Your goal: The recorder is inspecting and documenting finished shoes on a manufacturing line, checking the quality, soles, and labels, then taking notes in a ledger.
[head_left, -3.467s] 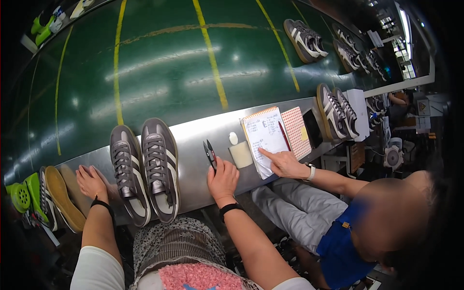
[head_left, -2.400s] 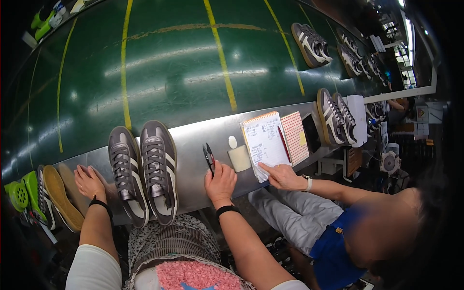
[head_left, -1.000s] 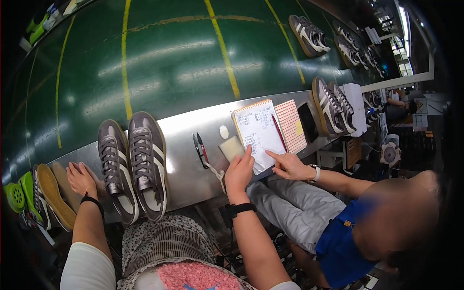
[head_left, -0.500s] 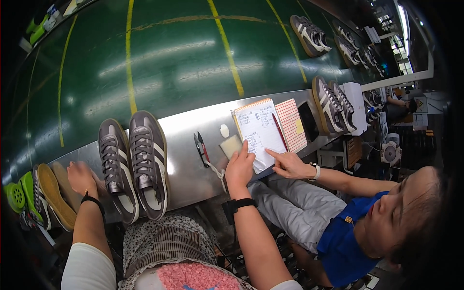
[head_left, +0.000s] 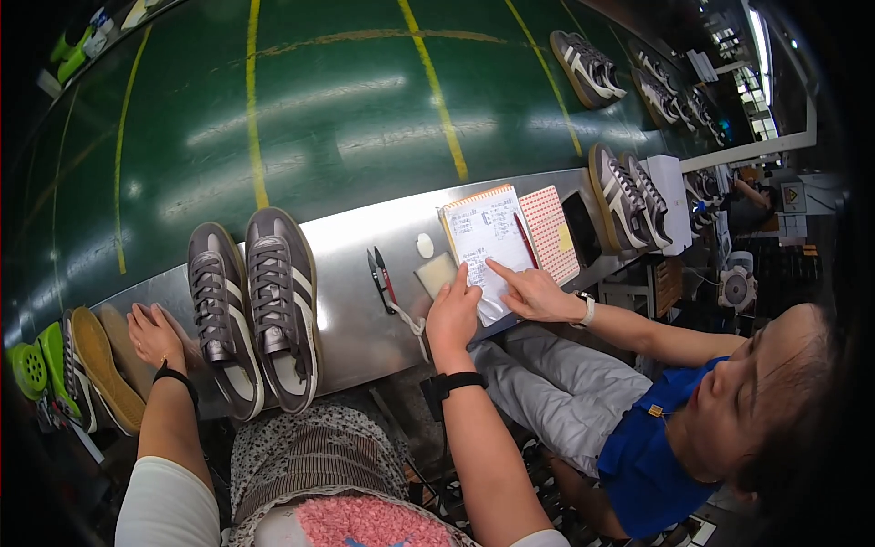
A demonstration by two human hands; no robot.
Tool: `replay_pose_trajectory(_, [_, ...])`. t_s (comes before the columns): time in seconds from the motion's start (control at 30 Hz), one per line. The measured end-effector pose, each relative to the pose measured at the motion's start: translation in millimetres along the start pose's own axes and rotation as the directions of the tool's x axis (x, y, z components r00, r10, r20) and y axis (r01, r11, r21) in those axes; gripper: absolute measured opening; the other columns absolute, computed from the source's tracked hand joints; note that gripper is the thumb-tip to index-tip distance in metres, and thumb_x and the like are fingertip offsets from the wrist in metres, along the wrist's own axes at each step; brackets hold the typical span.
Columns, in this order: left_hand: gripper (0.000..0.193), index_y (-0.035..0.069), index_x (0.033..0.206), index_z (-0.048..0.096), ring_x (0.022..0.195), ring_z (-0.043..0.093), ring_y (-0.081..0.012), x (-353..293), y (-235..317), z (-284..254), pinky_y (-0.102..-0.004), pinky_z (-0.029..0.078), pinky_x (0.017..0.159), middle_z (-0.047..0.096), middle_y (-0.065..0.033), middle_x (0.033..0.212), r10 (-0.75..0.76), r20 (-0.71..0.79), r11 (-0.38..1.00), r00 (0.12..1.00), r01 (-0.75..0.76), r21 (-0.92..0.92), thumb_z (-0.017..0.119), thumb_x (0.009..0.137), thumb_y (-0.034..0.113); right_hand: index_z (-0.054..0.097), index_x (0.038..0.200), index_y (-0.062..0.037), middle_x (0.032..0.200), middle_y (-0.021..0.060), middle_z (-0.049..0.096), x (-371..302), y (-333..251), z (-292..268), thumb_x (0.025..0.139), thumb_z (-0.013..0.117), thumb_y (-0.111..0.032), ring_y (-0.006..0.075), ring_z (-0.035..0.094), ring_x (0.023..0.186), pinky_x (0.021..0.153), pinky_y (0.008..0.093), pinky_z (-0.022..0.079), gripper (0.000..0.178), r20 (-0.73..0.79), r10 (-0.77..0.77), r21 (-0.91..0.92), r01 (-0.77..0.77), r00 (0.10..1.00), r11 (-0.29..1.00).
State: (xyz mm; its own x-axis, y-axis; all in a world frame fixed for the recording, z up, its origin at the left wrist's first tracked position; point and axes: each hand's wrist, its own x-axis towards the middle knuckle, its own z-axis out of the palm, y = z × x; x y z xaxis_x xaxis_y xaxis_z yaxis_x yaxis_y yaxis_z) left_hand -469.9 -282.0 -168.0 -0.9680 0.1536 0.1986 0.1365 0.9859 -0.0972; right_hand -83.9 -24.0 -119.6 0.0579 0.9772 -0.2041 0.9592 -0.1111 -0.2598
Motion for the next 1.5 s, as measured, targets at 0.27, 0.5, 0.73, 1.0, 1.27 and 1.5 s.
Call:
replay_pose_trajectory(0.27, [0.052, 0.018, 0.131, 0.041, 0.127, 0.032, -0.0236, -1.7, 2.0, -1.9, -0.0452, 0.025, 0.101, 0.037, -0.0057, 0.137, -0.002, -0.005, 1.0, 1.0, 0.002, 0.0, 0.04, 0.089, 0.047, 0.033, 0.134, -0.012, 0.099, 0.0156, 0.044, -1.5, 0.8, 3.1, 0.089, 0.047, -0.019, 0.0329, 0.054, 0.086, 0.071, 0.0421, 0.046, 0.049, -0.025, 0.001, 0.018, -0.001, 1.0, 1.0])
replay_pose_trajectory(0.5, [0.052, 0.017, 0.132, 0.04, 0.127, 0.032, -0.0242, -2.5, 3.3, -5.1, -0.0444, 0.024, 0.102, 0.037, -0.0063, 0.137, 0.002, -0.005, 1.0, 1.0, -0.002, -0.01, 0.039, 0.089, 0.047, 0.031, 0.135, -0.0121, 0.099, 0.0161, 0.045, -3.1, -3.1, -0.8, 0.088, 0.047, -0.02, 0.0338, 0.053, 0.088, 0.072, 0.043, 0.046, 0.049, -0.039, 0.025, 0.045, -0.023, 0.999, 0.999])
replay_pose_trajectory(0.73, [0.051, 0.016, 0.132, 0.04, 0.128, 0.031, -0.0245, -3.8, 8.4, -13.2, -0.0435, 0.023, 0.103, 0.036, -0.0071, 0.138, -0.006, 0.018, 0.999, 1.0, 0.006, -0.032, 0.039, 0.09, 0.046, 0.03, 0.135, -0.0129, 0.1, 0.0163, 0.046, -0.7, 0.6, 0.6, 0.088, 0.047, -0.021, 0.0344, 0.054, 0.088, 0.071, 0.0431, 0.046, 0.051, 0.003, 0.01, 0.012, -0.01, 1.0, 1.0])
replay_pose_trajectory(1.0, [0.05, 0.016, 0.131, 0.04, 0.127, 0.032, -0.0249, -5.3, 4.3, -8.4, -0.0438, 0.024, 0.102, 0.037, -0.0072, 0.137, 0.003, -0.001, 1.0, 1.0, -0.003, -0.027, 0.04, 0.09, 0.044, 0.032, 0.135, -0.0126, 0.099, 0.016, 0.046, -3.6, -2.9, -1.1, 0.088, 0.047, -0.021, 0.0337, 0.054, 0.086, 0.071, 0.0432, 0.046, 0.05, -0.022, 0.02, 0.032, -0.019, 1.0, 0.999])
replay_pose_trajectory(1.27, [0.05, 0.016, 0.131, 0.041, 0.126, 0.033, -0.0248, -4.8, 7.1, -11.4, -0.0431, 0.025, 0.102, 0.038, -0.0072, 0.137, 0.009, -0.01, 1.0, 1.0, -0.009, -0.003, 0.04, 0.09, 0.044, 0.032, 0.132, -0.0043, 0.101, 0.0189, 0.045, -9.1, -0.8, -1.8, 0.087, 0.05, -0.022, 0.0368, 0.053, 0.087, 0.076, 0.0423, 0.044, 0.052, -0.082, 0.044, 0.182, -0.028, 0.996, 0.983])
replay_pose_trajectory(1.5, [0.051, 0.016, 0.131, 0.04, 0.127, 0.033, -0.0248, -5.2, 6.8, -12.3, -0.0435, 0.024, 0.102, 0.037, -0.0073, 0.137, 0.01, -0.003, 1.0, 1.0, -0.01, -0.015, 0.04, 0.09, 0.044, 0.047, 0.113, 0.0001, 0.101, 0.018, 0.045, -17.7, 12.8, 6.4, 0.08, 0.063, -0.02, 0.035, 0.051, 0.088, 0.076, 0.0404, 0.043, 0.042, -0.192, -0.185, 0.216, 0.225, 0.964, 0.95])
